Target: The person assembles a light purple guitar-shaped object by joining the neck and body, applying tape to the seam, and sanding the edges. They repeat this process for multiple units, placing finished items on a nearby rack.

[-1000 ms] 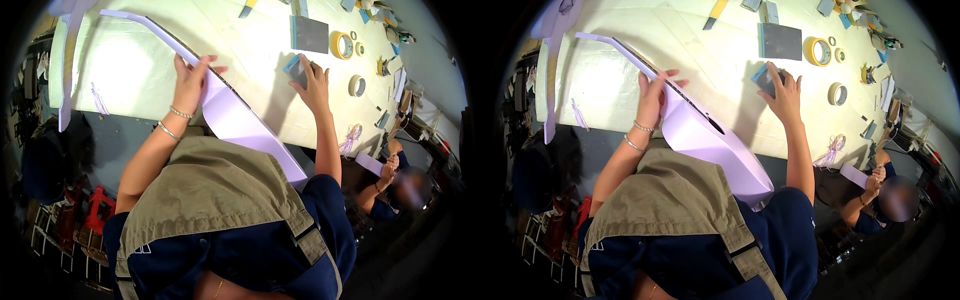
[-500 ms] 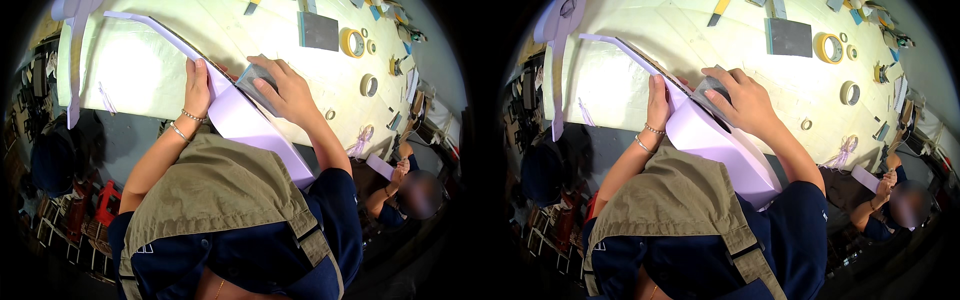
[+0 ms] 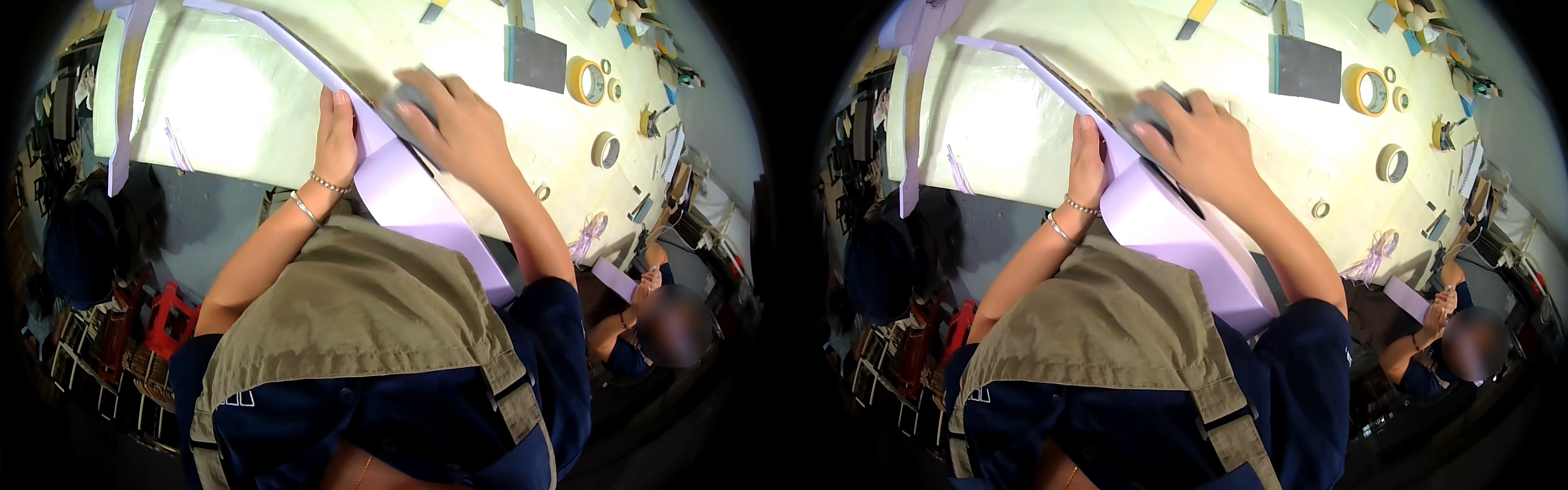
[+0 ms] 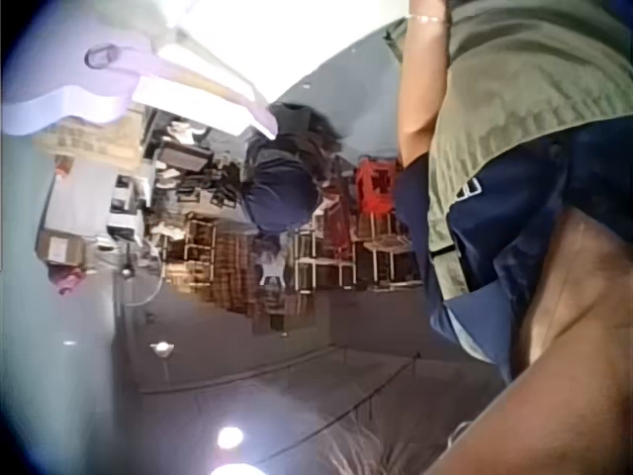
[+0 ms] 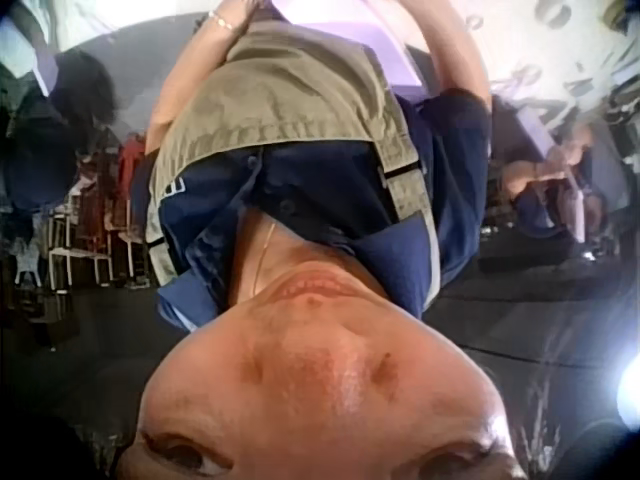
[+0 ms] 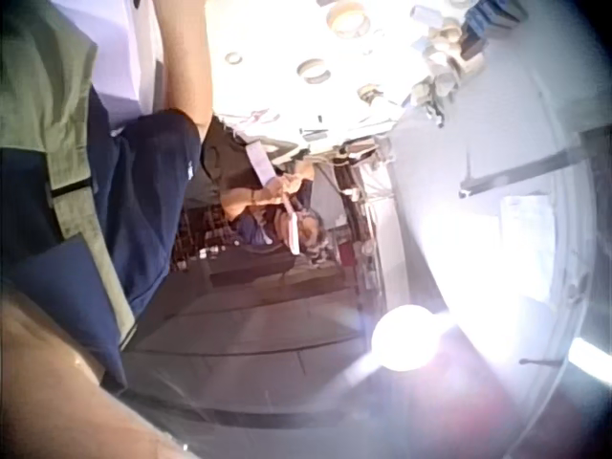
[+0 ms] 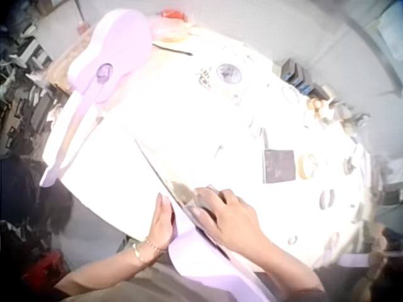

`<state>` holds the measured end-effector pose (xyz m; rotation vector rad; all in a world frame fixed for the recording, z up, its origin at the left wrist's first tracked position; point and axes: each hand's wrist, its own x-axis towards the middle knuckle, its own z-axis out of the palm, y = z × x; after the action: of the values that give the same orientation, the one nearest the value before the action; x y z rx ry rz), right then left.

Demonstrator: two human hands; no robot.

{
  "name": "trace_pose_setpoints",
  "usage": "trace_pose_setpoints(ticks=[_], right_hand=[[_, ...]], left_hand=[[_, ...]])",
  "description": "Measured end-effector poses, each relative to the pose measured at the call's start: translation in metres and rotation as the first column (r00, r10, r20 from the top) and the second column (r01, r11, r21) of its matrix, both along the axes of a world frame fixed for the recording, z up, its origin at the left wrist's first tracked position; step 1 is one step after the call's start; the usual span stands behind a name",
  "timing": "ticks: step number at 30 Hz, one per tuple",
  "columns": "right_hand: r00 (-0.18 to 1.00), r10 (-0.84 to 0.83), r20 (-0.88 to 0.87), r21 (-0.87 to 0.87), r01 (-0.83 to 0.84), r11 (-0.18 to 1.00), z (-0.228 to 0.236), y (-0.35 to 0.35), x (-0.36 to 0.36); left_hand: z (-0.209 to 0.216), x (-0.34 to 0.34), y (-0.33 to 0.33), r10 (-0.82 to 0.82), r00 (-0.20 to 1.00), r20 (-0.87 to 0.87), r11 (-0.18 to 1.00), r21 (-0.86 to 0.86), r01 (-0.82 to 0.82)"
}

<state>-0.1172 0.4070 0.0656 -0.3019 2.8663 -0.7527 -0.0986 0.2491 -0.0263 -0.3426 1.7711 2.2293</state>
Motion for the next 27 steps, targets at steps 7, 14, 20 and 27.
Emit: trace_pose_setpoints(ticks=[7, 14, 20, 27], right_hand=[[0.997, -0.001, 0.082, -0.016, 0.002, 1.000, 0.000, -0.002, -0.006], [0.975, -0.051, 0.215, -0.038, 0.061, 0.997, 0.000, -0.010, -0.024], [0.956, -0.114, 0.270, -0.063, 0.136, 0.989, 0.001, -0.008, -0.018], [0.970, -0.121, 0.208, -0.021, 0.129, 0.991, -0.002, -0.019, -0.018]], left_hand=[[0.016, 0.000, -0.001, -0.038, 0.996, 0.081, 0.998, 0.050, 0.034], [0.019, -0.008, -0.003, 0.003, 0.999, 0.032, 0.999, 0.049, -0.005], [0.019, -0.005, -0.006, -0.056, 0.995, 0.087, 0.983, 0.182, 0.039], [0.021, -0.004, -0.005, -0.037, 0.999, 0.028, 0.999, 0.016, 0.036]])
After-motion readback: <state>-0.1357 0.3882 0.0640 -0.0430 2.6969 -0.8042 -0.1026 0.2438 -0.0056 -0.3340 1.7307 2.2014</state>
